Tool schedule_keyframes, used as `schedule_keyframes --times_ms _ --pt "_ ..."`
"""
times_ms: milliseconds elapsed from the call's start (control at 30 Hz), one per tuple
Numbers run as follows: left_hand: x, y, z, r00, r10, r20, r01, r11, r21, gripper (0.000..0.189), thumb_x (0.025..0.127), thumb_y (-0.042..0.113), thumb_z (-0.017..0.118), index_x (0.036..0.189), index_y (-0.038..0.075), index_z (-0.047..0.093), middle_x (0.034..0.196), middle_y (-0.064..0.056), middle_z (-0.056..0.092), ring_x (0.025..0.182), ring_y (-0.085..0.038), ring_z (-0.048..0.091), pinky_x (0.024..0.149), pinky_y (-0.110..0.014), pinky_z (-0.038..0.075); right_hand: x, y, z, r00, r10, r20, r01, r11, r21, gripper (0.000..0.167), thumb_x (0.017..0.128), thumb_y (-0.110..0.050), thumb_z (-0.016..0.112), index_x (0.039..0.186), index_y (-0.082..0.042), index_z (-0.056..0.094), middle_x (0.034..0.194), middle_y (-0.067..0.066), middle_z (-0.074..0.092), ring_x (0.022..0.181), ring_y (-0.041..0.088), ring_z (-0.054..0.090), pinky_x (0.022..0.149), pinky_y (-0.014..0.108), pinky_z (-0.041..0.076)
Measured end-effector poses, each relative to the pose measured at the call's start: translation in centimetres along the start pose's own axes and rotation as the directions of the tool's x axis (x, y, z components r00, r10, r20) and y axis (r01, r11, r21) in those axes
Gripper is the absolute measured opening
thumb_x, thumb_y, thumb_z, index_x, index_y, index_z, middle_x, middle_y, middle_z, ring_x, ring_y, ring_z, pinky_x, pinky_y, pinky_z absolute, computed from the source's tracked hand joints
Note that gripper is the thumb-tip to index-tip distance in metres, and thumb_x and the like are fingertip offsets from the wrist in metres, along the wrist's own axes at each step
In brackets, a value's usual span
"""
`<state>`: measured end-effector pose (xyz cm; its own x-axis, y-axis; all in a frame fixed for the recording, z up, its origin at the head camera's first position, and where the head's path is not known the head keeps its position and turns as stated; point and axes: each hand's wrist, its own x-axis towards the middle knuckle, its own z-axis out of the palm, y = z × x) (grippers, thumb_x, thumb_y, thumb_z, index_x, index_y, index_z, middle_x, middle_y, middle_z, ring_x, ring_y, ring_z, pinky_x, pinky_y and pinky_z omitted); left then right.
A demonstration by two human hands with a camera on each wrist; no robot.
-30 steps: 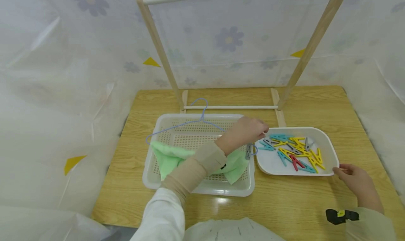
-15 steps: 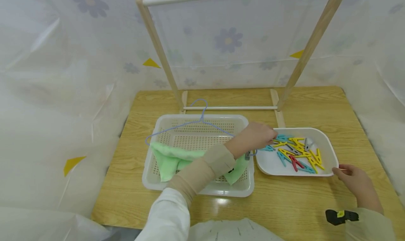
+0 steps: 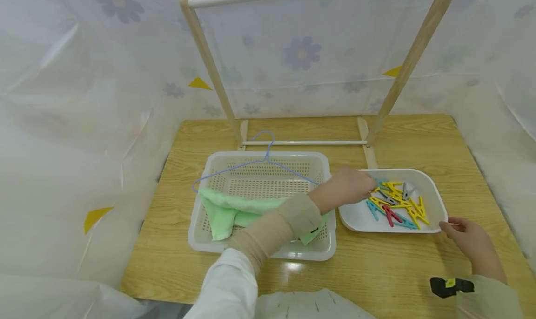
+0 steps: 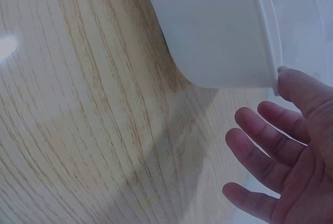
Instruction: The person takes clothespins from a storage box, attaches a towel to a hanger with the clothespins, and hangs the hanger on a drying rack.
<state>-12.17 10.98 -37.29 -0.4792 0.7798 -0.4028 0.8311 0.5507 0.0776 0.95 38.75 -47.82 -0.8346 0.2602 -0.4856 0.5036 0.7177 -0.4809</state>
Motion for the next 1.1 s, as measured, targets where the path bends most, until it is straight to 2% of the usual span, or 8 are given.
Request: schedule_keyframes --times_ms 267,400,667,933,1100 --pt "0.5 1.2 0.2 1.0 0.007 0.023 -0.008 0.999 0.05 0.023 0.09 0.033 0.052 0.111 0.027 0.058 0.097 0.013 0.058 0.081 -0.003 0.052 0.064 -0.018 0.045 0.0 0.0 0.0 1.0 0.002 0.004 -0.002 1.0 0.005 0.075 0.09 -0.051 0.038 0.121 0.018 0.033 0.106 0.036 0.05 0.093 0.048 0.048 0.066 0.05 0.042" --pt "0.8 1.7 0.4 0.999 -0.006 0.048 0.004 0.998 0.056 0.022 0.091 0.032 0.051 0.111 0.027 0.057 0.099 0.013 0.058 0.084 -0.002 0.052 0.066 -0.018 0.046 -0.1 0.1 0.0 1.0 -0.006 0.004 0.006 1.0 0.009 0.075 0.09 -0.05 0.038 0.121 0.018 0.033 0.106 0.036 0.05 0.092 0.048 0.048 0.066 0.05 0.043" --pt "1.8 3.1 0.5 0.994 -0.063 0.089 0.063 0.998 0.007 0.016 0.094 0.024 0.047 0.106 0.028 0.056 0.097 0.013 0.055 0.083 -0.001 0.05 0.069 -0.019 0.046 -0.1 0.0 0.1 1.0 -0.022 -0.008 0.022 1.0 0.008 0.074 0.09 -0.05 0.038 0.12 0.018 0.035 0.104 0.036 0.051 0.091 0.048 0.049 0.065 0.05 0.043" --pt "2.7 4.8 1.2 0.991 -0.117 0.059 0.118 0.993 -0.013 0.013 0.094 0.023 0.046 0.099 0.028 0.057 0.096 0.014 0.055 0.081 0.0 0.05 0.071 -0.02 0.047 -0.2 0.0 0.0 1.0 -0.019 0.009 0.019 1.0 0.006 0.075 0.091 -0.051 0.036 0.123 0.018 0.032 0.109 0.037 0.048 0.094 0.05 0.046 0.066 0.052 0.042" --pt "3.2 6.1 2.0 0.991 -0.125 0.055 0.123 0.992 0.03 0.013 0.094 0.025 0.045 0.094 0.03 0.057 0.09 0.015 0.054 0.078 0.001 0.05 0.069 -0.02 0.047 -0.2 0.0 0.1 1.0 -0.022 0.001 0.022 1.0 0.009 0.074 0.091 -0.049 0.037 0.122 0.018 0.033 0.105 0.035 0.051 0.093 0.049 0.047 0.066 0.051 0.042"
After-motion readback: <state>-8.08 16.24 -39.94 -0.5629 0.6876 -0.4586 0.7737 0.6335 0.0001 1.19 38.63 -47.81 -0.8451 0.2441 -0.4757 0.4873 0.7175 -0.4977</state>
